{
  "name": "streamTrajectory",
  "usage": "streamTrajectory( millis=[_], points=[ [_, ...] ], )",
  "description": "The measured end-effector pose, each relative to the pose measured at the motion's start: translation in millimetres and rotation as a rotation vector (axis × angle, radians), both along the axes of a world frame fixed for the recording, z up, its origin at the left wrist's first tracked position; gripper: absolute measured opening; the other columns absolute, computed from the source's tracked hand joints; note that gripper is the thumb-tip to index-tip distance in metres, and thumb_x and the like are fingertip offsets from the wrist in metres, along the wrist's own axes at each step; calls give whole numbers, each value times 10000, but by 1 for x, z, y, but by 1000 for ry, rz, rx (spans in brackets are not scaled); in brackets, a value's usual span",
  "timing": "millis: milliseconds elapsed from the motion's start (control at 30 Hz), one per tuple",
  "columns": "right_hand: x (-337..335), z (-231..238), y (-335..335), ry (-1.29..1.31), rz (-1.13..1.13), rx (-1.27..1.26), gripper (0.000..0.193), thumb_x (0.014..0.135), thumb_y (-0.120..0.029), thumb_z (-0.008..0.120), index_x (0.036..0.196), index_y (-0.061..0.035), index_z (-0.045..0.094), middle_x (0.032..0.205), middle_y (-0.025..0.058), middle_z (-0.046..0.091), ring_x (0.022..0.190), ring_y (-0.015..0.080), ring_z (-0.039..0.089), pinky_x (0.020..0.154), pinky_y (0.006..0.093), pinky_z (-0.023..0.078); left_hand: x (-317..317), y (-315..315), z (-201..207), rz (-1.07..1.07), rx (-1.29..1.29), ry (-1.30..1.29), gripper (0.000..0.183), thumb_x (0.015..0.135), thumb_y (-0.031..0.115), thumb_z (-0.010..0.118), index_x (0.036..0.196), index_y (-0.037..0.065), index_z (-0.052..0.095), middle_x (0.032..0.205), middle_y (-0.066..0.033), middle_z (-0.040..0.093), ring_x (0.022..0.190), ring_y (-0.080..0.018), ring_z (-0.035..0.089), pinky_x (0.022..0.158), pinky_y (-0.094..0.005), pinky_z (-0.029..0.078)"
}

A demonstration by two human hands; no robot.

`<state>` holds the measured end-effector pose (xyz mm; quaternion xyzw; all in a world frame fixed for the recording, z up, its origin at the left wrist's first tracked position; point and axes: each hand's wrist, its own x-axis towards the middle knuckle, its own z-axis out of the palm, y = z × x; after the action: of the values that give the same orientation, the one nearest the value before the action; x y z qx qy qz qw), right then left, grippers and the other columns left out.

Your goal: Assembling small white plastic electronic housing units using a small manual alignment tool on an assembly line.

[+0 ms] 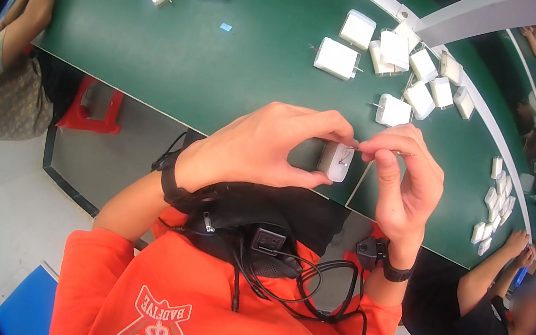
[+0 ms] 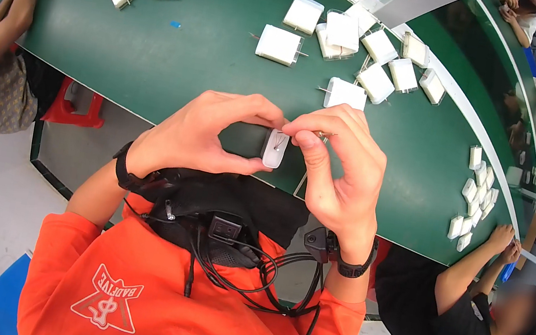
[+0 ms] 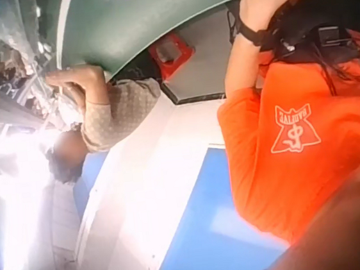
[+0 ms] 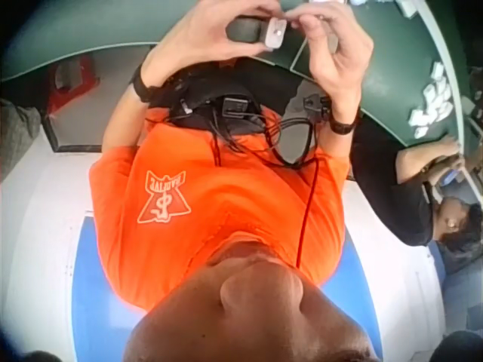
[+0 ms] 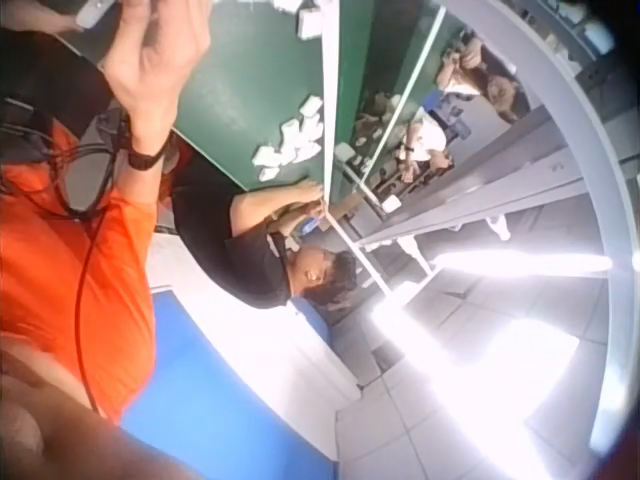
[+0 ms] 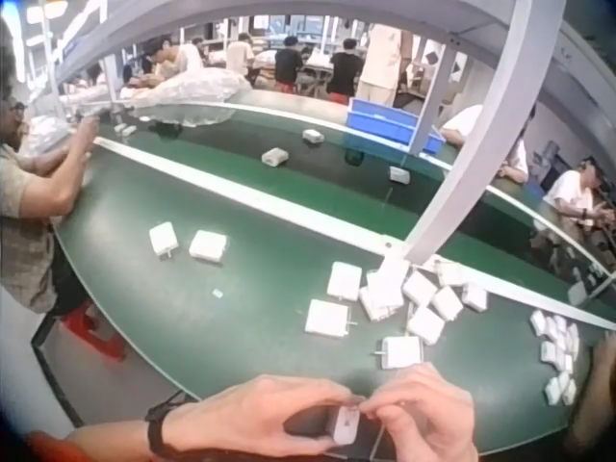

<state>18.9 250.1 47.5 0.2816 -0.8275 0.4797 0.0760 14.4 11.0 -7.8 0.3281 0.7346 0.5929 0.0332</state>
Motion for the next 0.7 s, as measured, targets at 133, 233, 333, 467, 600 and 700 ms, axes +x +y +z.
streamTrajectory(
  millis=[133, 233, 333, 467, 600, 700],
  points=[
    [0, -2, 0, 16, 6, 21, 41, 1013, -10, 739, 981, -3, 763, 919, 94, 782, 817, 256, 687, 802, 362, 517, 1, 0, -1, 7, 5, -18, 492, 809, 61, 935, 1240, 18, 702, 1150, -111, 791, 1128, -302, 814, 1005, -381, 639],
    [0, -4, -1, 11, -5, 2, 34, 1006, 0, 741, 982, -2, 764, 915, 96, 779, 817, 255, 687, 793, 362, 517, 1, 0, -2, 3, 8, -28, 492, 812, 62, 934, 1240, 16, 697, 1152, -111, 787, 1141, -301, 813, 1019, -386, 638],
    [0, -4, -1, 15, -2, -8, 36, 998, 16, 739, 976, 2, 764, 903, 96, 777, 799, 251, 686, 785, 365, 518, 1, 0, -1, -1, 7, -22, 490, 815, 62, 933, 1240, 16, 693, 1152, -109, 785, 1145, -300, 812, 1028, -389, 637],
    [1, -4, -2, 2, -26, -17, 36, 987, 31, 746, 975, 6, 770, 880, 94, 775, 770, 245, 686, 774, 359, 520, 1, 0, -2, -2, 8, -31, 481, 818, 55, 921, 1240, 19, 693, 1157, -106, 787, 1149, -302, 810, 1028, -386, 635],
    [2, -5, -3, -30, -48, -25, 31, 971, 34, 767, 982, 8, 780, 868, 96, 772, 770, 243, 692, 759, 345, 528, 1, -1, -2, -9, 0, -44, 479, 814, 50, 913, 1238, 22, 692, 1161, -106, 789, 1151, -303, 809, 1028, -384, 632],
    [2, -6, -2, -36, -64, -15, 34, 966, 34, 775, 982, 6, 784, 867, 95, 773, 773, 238, 698, 756, 343, 534, 0, 0, -2, -4, 8, -43, 479, 813, 50, 912, 1238, 22, 691, 1159, -105, 789, 1145, -303, 810, 1025, -385, 632]
  ],
)
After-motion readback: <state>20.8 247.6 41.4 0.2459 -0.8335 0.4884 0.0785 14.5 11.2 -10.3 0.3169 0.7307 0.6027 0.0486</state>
